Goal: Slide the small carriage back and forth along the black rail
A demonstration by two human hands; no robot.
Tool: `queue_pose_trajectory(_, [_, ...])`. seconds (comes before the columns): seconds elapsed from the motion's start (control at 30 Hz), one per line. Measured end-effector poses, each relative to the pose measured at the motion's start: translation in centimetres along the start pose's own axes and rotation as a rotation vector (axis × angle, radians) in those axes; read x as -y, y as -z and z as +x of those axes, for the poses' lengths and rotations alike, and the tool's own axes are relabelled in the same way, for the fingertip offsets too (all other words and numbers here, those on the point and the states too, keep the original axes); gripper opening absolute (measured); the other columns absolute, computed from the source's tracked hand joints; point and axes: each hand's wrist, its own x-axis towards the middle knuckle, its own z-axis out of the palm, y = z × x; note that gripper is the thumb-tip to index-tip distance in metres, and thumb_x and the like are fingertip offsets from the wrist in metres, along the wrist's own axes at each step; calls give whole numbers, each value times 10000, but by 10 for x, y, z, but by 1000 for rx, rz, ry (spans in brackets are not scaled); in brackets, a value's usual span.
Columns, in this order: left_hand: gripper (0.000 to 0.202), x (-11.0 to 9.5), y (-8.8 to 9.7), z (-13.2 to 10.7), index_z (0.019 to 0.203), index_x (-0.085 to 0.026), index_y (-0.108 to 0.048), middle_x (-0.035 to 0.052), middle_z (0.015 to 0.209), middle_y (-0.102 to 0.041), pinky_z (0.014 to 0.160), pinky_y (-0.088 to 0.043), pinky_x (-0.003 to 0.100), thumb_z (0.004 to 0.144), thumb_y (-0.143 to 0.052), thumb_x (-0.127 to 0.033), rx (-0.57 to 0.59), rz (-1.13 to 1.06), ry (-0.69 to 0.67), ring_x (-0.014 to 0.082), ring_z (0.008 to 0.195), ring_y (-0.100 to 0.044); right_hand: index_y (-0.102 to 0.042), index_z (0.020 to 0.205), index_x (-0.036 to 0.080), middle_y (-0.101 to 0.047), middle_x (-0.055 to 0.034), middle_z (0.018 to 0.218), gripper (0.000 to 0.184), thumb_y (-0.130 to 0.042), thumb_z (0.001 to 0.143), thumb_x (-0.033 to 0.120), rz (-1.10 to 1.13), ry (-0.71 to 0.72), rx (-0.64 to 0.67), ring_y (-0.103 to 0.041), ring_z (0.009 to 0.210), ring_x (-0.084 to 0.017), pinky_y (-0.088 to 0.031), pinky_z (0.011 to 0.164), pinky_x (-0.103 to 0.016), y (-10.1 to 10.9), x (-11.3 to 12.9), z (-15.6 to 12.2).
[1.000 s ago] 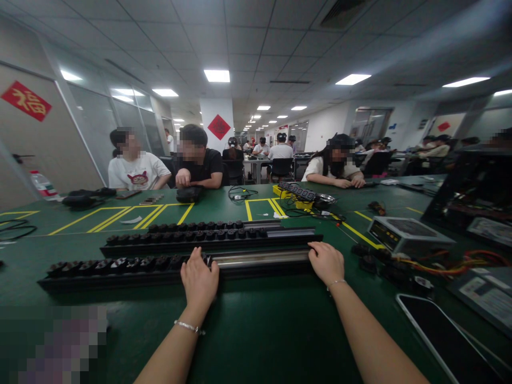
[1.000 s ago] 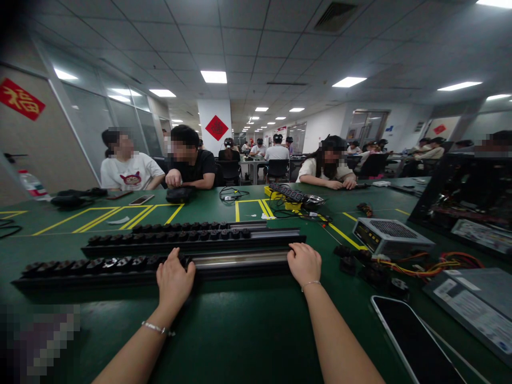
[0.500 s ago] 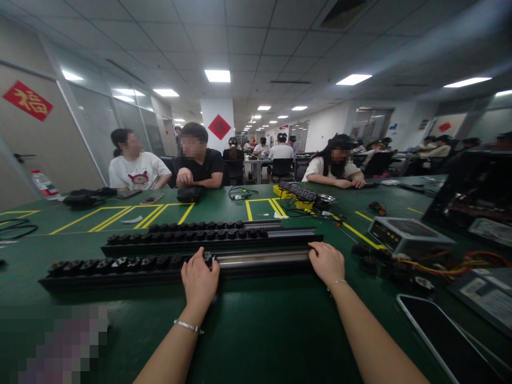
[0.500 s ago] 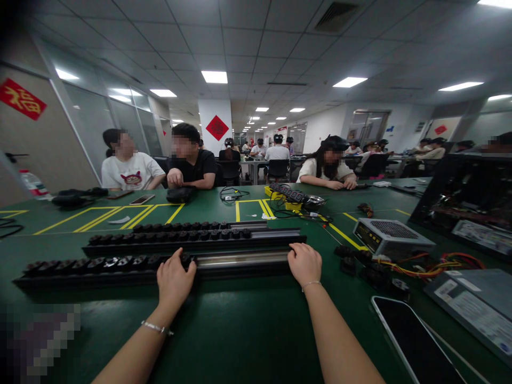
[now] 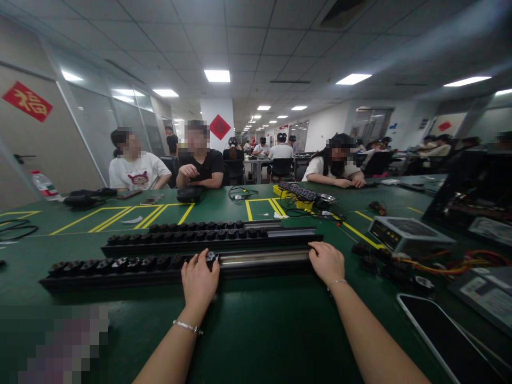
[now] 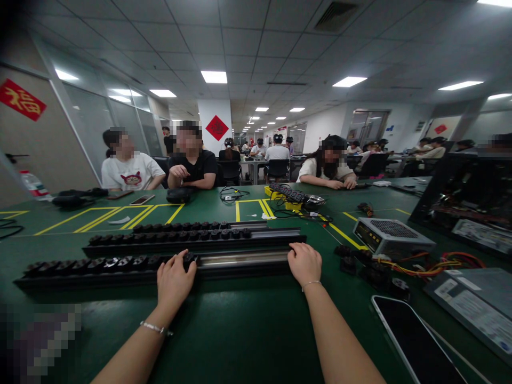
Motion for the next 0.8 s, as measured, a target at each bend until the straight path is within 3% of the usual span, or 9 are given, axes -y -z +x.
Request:
queue_pose_trajectory(0.13, [507, 1, -3, 0, 1248, -136, -508, 158, 1189, -609, 1064, -272, 454, 824, -398, -392, -6, 16, -3, 257, 1232, -453, -668, 1027, 238, -646, -18, 1139, 365, -381, 802, 247, 3, 9, -14, -517, 1112, -199, -349, 938, -356, -1, -1, 0])
queue_pose_trajectory(0.3, [570, 4, -11, -1, 1279, -28, -457, 193, 1354, -472, 1047, -307, 436, 832, -371, -371, -79, 45, -41, 289, 1290, -378, -666, 1033, 232, -647, -18, 1141, 371, -368, 812, 255, 5, 3, -10, -513, 1118, -205, -342, 946, -374, -2, -1, 0])
queue_pose_trajectory(0.47, [534, 6, -10, -1, 1230, -59, -521, 174, 1293, -541, 1028, -325, 451, 825, -386, -380, -68, 65, -77, 289, 1250, -430, -667, 1036, 241, -648, -22, 1139, 371, -373, 810, 253, 6, -4, -1, -512, 1123, -210, -345, 942, -379, 0, 0, 0])
queue_pose_trajectory(0.8, [538, 13, -4, 1, 1245, -129, -533, 121, 1345, -502, 1040, -316, 425, 845, -372, -450, 53, 104, -147, 263, 1256, -435, -664, 1042, 241, -643, -22, 1145, 373, -369, 814, 253, -7, 5, 6, -505, 1129, -209, -346, 935, -378, 1, 1, -1])
